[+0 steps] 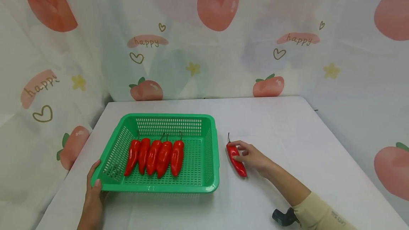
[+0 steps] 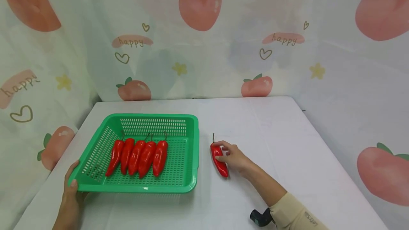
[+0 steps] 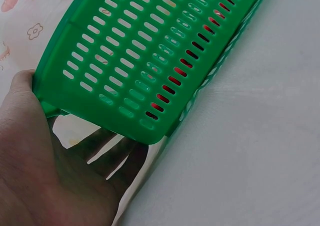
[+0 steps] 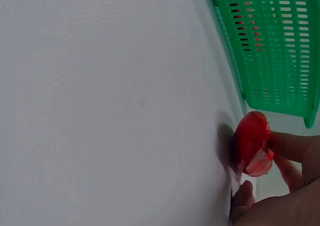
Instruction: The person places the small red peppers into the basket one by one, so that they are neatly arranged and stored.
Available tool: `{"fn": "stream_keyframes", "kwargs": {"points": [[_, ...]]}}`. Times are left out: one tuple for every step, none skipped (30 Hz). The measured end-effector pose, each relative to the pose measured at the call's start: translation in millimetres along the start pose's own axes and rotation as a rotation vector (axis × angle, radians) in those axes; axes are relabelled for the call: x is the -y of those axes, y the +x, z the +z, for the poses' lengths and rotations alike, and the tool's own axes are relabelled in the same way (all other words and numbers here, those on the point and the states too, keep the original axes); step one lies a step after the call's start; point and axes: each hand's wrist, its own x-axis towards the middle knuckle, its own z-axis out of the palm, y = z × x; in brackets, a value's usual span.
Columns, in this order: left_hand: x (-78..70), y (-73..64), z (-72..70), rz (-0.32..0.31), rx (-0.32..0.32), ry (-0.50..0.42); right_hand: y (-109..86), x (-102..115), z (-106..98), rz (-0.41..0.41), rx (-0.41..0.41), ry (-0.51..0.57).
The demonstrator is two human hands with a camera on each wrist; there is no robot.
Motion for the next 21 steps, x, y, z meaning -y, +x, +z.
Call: {"fn": "stream_keyframes", "kwargs": {"points": [[0.4,0.0,0.0,0.004,0.004,0.005,0.4,-1,2,-0.011,0.006,-0.020],[1.0,0.0,-0.2,0.008,0.008,0.005,0.6,-1,3,-0.018,0.008,-0.036],[1.5,-0.1,-0.3,0.013,0.011,0.004,0.8,-1,5,-0.025,0.008,-0.046],[1.9,-0.1,-0.4,0.018,0.013,0.002,0.8,-1,6,-0.032,0.006,-0.050],[2.2,0.0,-0.5,0.021,0.015,0.001,1.1,-1,7,-0.037,0.001,-0.054],[2.3,0.1,-0.4,0.021,0.017,0.006,1.1,-1,8,-0.038,-0.010,-0.054],[2.3,0.2,-0.5,0.021,0.018,0.004,0.8,0,9,-0.039,-0.022,-0.058],[2.1,0.1,-0.6,0.022,0.017,0.005,0.4,0,10,-0.034,-0.036,-0.058],[1.8,0.1,-0.6,0.021,0.016,0.006,-0.4,0,11,-0.035,-0.048,-0.064],[1.5,0.3,-0.5,0.020,0.017,0.012,-1.0,1,12,-0.037,-0.059,-0.076],[1.2,0.4,-0.3,0.019,0.017,0.017,-1.7,1,13,-0.041,-0.066,-0.091],[0.8,0.4,-0.1,0.019,0.015,0.019,-2.7,2,14,-0.048,-0.071,-0.102],[0.4,0.2,-0.1,0.021,0.015,0.017,-3.5,3,15,-0.054,-0.076,-0.117],[0.0,0.2,0.1,0.020,0.012,0.022,-3.8,3,16,-0.066,-0.079,-0.133],[-0.5,0.1,0.3,0.018,0.011,0.020,-4.1,4,16,-0.076,-0.082,-0.147],[-0.9,0.1,0.3,0.016,0.009,0.021,-4.0,4,17,-0.083,-0.085,-0.158],[-1.3,0.1,0.4,0.011,0.006,0.028,-4.1,5,17,-0.085,-0.088,-0.161],[-1.8,0.2,0.5,0.003,0.005,0.034,-3.9,5,17,-0.085,-0.091,-0.160],[-2.2,0.3,0.6,-0.005,0.005,0.042,-3.9,6,17,-0.081,-0.093,-0.155],[-2.6,0.3,0.6,-0.013,0.004,0.046,-3.7,6,17,-0.076,-0.095,-0.146],[-2.9,0.3,0.6,-0.024,0.004,0.048,-3.8,7,16,-0.068,-0.098,-0.131]]}}
